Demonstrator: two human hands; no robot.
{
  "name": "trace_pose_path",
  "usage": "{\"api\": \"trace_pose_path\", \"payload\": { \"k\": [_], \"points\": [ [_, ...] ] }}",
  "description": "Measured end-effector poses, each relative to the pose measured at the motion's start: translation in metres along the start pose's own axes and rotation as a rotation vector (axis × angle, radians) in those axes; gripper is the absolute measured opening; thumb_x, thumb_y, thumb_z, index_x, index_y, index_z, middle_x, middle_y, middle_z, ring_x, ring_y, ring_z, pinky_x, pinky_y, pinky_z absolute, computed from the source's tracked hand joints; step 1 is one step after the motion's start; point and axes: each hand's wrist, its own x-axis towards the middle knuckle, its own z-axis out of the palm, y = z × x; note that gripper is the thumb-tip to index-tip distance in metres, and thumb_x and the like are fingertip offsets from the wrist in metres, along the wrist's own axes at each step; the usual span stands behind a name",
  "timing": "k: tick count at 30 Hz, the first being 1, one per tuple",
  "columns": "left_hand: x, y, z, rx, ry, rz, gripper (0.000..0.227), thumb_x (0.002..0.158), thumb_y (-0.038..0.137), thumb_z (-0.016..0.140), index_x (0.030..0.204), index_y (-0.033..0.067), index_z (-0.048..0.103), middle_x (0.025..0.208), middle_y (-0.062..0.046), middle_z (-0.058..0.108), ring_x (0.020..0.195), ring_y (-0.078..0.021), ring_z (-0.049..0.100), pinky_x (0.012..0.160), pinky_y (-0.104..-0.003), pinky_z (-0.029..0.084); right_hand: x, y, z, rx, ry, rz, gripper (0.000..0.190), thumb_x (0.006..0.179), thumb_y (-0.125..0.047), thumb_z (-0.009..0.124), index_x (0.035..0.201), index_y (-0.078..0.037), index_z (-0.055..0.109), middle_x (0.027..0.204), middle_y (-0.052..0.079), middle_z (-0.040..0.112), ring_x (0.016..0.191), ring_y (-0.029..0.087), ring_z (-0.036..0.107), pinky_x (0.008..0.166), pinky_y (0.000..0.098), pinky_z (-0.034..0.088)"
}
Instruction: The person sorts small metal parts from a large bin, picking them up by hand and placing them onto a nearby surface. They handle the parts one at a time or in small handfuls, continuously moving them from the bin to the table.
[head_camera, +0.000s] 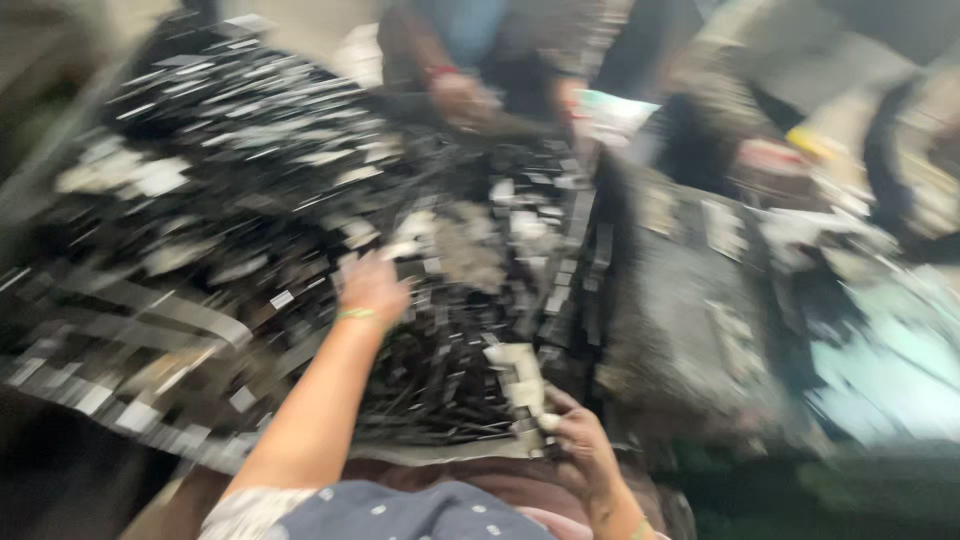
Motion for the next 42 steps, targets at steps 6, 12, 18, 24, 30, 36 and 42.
{"api": "trace_pose_path", "payload": {
  "k": [6, 12, 18, 24, 30, 36, 42],
  "points": [
    [0.011, -0.007, 0.04, 0.08, -0.004, -0.095, 0.043, 0.083, 0.035, 0.074, 0.115, 0.0078, 0.067, 0.104, -0.017, 0.075, 0.099, -0.0386, 0.07, 0.104, -0.058, 0.044, 0.0, -0.026, -0.067, -0.095, 0.18, -0.399, 0.057, 0.077, 0.006, 0.07, 0.133, 0.005, 0.06, 0.107, 0.016, 0.075, 0.086, 0.025, 0.074, 0.076, 0.0402, 0.062],
    [-0.013, 0.0, 0.027, 0.087, 0.031, 0.114, 0.022, 0.081, 0.019, 0.07, 0.103, 0.0153, 0.067, 0.099, -0.013, 0.075, 0.091, -0.0367, 0.072, 0.076, -0.049, 0.059, 0.046, -0.143, -0.165, -1.943, 0.881, -1.295, 0.059, 0.076, 0.006, 0.054, 0.135, 0.007, 0.06, 0.129, 0.028, 0.066, 0.119, 0.041, 0.067, 0.103, 0.0446, 0.055],
    [-0.07, -0.014, -0.006, -0.312, 0.207, 0.446, 0.024, 0.079, -0.002, 0.068, 0.101, 0.0062, 0.071, 0.094, -0.013, 0.075, 0.086, -0.0326, 0.073, 0.072, -0.04, 0.06, 0.075, -0.137, -0.188, -2.35, 0.908, -0.819, 0.067, 0.074, -0.014, 0.063, 0.139, -0.004, 0.052, 0.127, 0.019, 0.067, 0.107, 0.04, 0.069, 0.086, 0.0516, 0.054],
    [-0.118, -0.012, -0.039, -1.987, -0.09, -0.25, 0.022, 0.094, -0.012, 0.068, 0.115, -0.0036, 0.067, 0.105, -0.015, 0.077, 0.091, -0.0225, 0.074, 0.079, -0.035, 0.062, 0.096, -0.024, -0.076, -1.927, 0.114, -0.816, 0.028, 0.078, -0.013, 0.063, 0.105, -0.01, 0.071, 0.11, 0.012, 0.072, 0.111, 0.033, 0.067, 0.097, 0.042, 0.054],
    [-0.123, -0.025, -0.098, -2.456, -0.27, 0.133, 0.062, 0.077, -0.021, 0.064, 0.131, 0.0085, 0.059, 0.12, -0.013, 0.067, 0.112, -0.026, 0.069, 0.1, -0.044, 0.058, 0.113, 0.034, -0.02, -2.317, 0.011, -0.446, 0.049, 0.063, -0.02, 0.075, 0.11, -0.008, 0.067, 0.103, 0.013, 0.069, 0.107, 0.033, 0.063, 0.088, 0.0528, 0.044],
    [-0.091, -0.04, -0.073, -1.058, 0.083, -0.136, 0.015, 0.112, 0.009, 0.06, 0.123, 0.0093, 0.07, 0.119, -0.013, 0.067, 0.104, -0.0275, 0.064, 0.096, -0.038, 0.051, 0.131, 0.045, -0.032, -2.418, 0.124, -0.183, 0.061, 0.084, -0.02, 0.065, 0.144, -0.01, 0.055, 0.114, 0.011, 0.073, 0.112, 0.03, 0.066, 0.105, 0.0586, 0.04],
    [-0.091, -0.039, -0.01, -0.038, 0.091, -0.025, 0.024, 0.09, 0.009, 0.064, 0.111, 0.0174, 0.071, 0.109, -0.013, 0.068, 0.103, -0.0327, 0.065, 0.083, -0.045, 0.055, 0.136, 0.041, -0.024, -2.251, 0.08, -0.114, 0.078, 0.069, -0.035, 0.078, 0.138, -0.01, 0.05, 0.118, 0.016, 0.068, 0.119, 0.04, 0.059, 0.102, 0.0743, 0.029]
  ]
}}
